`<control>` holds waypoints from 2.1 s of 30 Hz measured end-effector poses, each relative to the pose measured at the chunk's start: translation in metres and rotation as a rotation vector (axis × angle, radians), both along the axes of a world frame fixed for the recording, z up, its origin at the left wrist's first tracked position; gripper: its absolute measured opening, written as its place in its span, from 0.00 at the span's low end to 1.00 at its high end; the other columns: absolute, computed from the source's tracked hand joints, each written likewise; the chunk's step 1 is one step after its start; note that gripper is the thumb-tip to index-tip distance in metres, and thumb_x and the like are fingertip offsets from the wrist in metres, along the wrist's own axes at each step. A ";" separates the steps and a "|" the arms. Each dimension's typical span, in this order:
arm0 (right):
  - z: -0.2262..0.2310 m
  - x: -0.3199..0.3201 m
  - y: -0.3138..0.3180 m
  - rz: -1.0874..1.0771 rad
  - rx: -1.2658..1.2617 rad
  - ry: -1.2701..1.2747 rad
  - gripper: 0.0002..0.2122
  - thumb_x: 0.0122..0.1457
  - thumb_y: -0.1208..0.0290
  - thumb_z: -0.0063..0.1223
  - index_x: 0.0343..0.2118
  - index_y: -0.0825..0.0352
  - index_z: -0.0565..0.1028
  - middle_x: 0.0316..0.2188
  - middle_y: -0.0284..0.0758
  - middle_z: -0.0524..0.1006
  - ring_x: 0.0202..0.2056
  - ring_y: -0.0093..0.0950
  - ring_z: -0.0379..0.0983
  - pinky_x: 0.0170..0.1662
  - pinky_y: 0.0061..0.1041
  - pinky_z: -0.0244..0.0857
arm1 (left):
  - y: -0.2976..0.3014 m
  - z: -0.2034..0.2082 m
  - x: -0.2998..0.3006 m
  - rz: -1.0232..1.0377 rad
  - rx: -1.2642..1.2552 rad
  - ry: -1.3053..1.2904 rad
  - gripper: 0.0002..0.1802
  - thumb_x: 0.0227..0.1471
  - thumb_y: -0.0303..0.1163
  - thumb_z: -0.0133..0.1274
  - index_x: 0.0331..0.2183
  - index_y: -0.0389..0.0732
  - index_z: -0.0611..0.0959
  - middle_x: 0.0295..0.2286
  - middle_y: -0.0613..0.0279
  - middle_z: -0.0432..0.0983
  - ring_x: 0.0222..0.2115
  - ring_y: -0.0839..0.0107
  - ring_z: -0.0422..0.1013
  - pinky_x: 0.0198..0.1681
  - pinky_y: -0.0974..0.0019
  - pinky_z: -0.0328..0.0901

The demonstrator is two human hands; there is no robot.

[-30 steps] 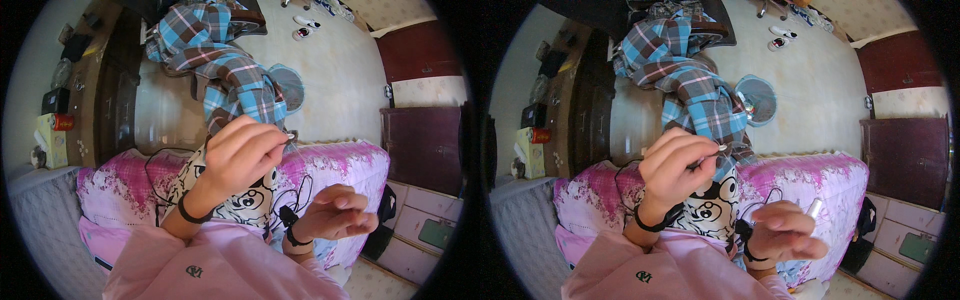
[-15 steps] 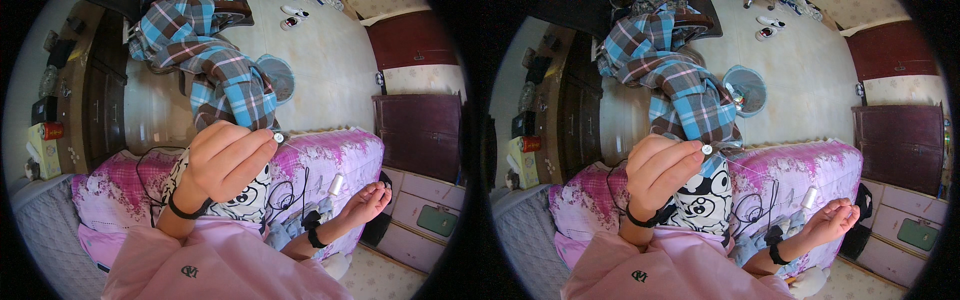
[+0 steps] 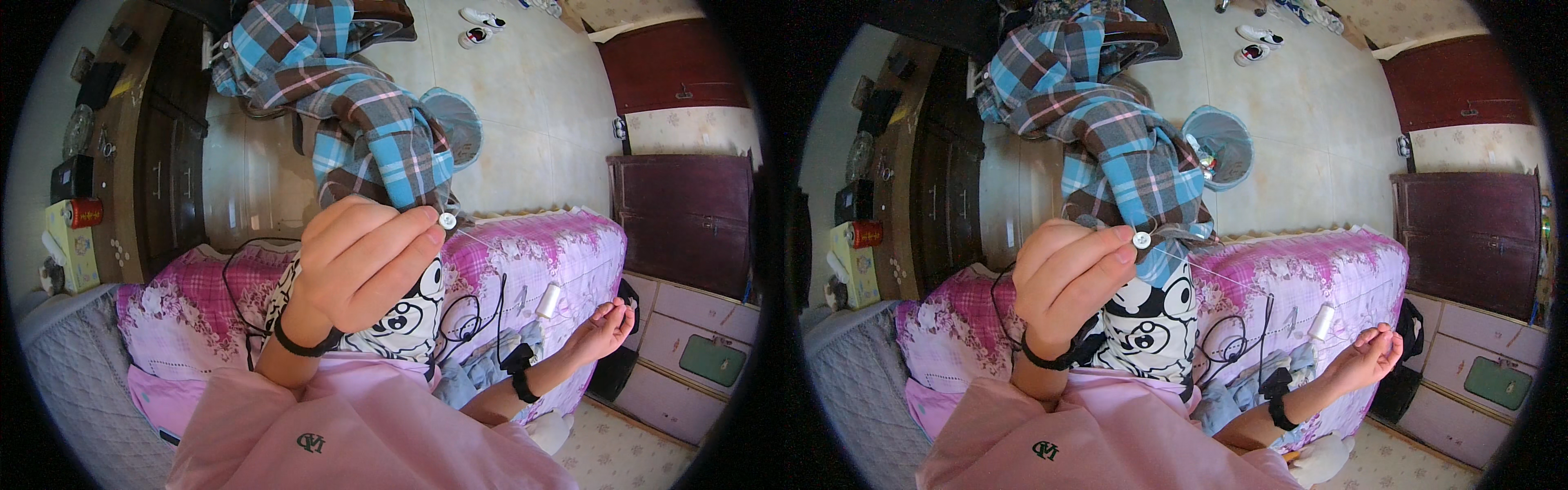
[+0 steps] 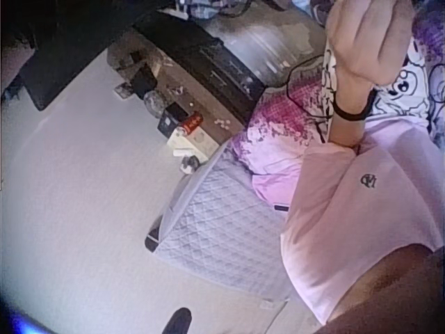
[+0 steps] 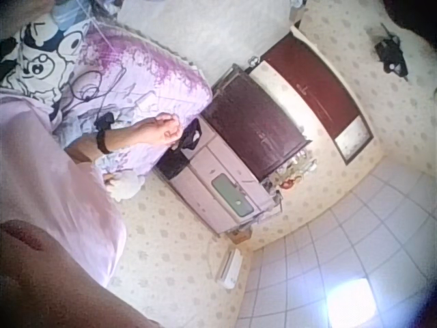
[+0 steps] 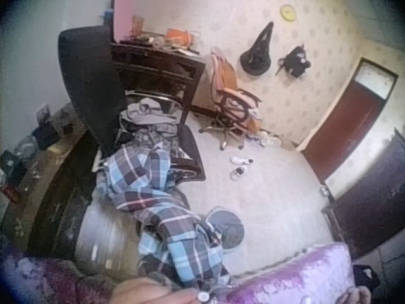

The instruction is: The person is sewing a button onto a piece of plaid fabric using a needle and thread while sitting on a bed.

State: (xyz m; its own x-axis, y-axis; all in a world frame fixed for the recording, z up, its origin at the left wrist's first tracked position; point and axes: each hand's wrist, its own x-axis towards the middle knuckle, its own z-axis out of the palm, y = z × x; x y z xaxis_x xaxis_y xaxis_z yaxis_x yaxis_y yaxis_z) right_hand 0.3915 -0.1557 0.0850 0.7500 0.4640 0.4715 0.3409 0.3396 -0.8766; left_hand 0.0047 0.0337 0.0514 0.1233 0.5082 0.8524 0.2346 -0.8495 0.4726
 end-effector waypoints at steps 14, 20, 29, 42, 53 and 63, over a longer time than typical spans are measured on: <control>-0.029 0.032 -0.022 -0.192 -0.095 0.027 0.08 0.65 0.76 0.55 0.43 0.68 0.69 0.35 0.40 0.79 0.25 0.19 0.68 0.26 0.15 0.61 | 0.007 -0.003 -0.003 0.009 0.105 -0.024 0.14 0.40 0.22 0.63 0.34 0.29 0.84 0.34 0.47 0.81 0.26 0.63 0.74 0.24 0.67 0.67; -0.030 0.038 -0.024 -0.253 -0.122 0.023 0.07 0.65 0.76 0.54 0.43 0.68 0.69 0.35 0.40 0.79 0.24 0.18 0.68 0.25 0.15 0.60 | 0.009 -0.006 -0.003 0.017 0.091 -0.040 0.15 0.40 0.22 0.63 0.35 0.29 0.84 0.34 0.48 0.81 0.26 0.63 0.74 0.24 0.67 0.67; -0.030 0.027 -0.019 -0.244 -0.163 0.041 0.07 0.65 0.76 0.55 0.42 0.68 0.70 0.33 0.40 0.79 0.24 0.18 0.67 0.26 0.15 0.60 | 0.009 -0.003 -0.001 0.053 0.078 -0.038 0.16 0.38 0.22 0.64 0.36 0.30 0.85 0.34 0.52 0.80 0.27 0.64 0.74 0.26 0.68 0.67; -0.011 -0.190 0.099 0.366 -0.369 -0.406 0.08 0.49 0.89 0.63 0.32 0.74 0.78 0.29 0.41 0.79 0.32 0.31 0.76 0.35 0.25 0.69 | 0.003 0.003 0.004 0.043 0.042 0.012 0.18 0.35 0.23 0.65 0.35 0.33 0.86 0.32 0.57 0.80 0.28 0.66 0.74 0.27 0.67 0.67; 0.002 -0.227 0.114 0.538 -0.343 -0.388 0.07 0.51 0.85 0.63 0.33 0.72 0.78 0.26 0.39 0.79 0.25 0.30 0.76 0.31 0.23 0.68 | -0.001 0.005 0.005 0.012 0.050 -0.007 0.17 0.38 0.26 0.64 0.36 0.34 0.85 0.33 0.57 0.81 0.28 0.65 0.75 0.28 0.67 0.67; 0.008 -0.232 0.118 0.571 -0.337 -0.445 0.06 0.50 0.86 0.63 0.31 0.72 0.78 0.25 0.37 0.78 0.24 0.27 0.73 0.28 0.21 0.66 | -0.003 0.008 0.007 -0.014 0.044 -0.013 0.15 0.40 0.27 0.65 0.35 0.33 0.85 0.33 0.56 0.81 0.28 0.65 0.75 0.28 0.67 0.67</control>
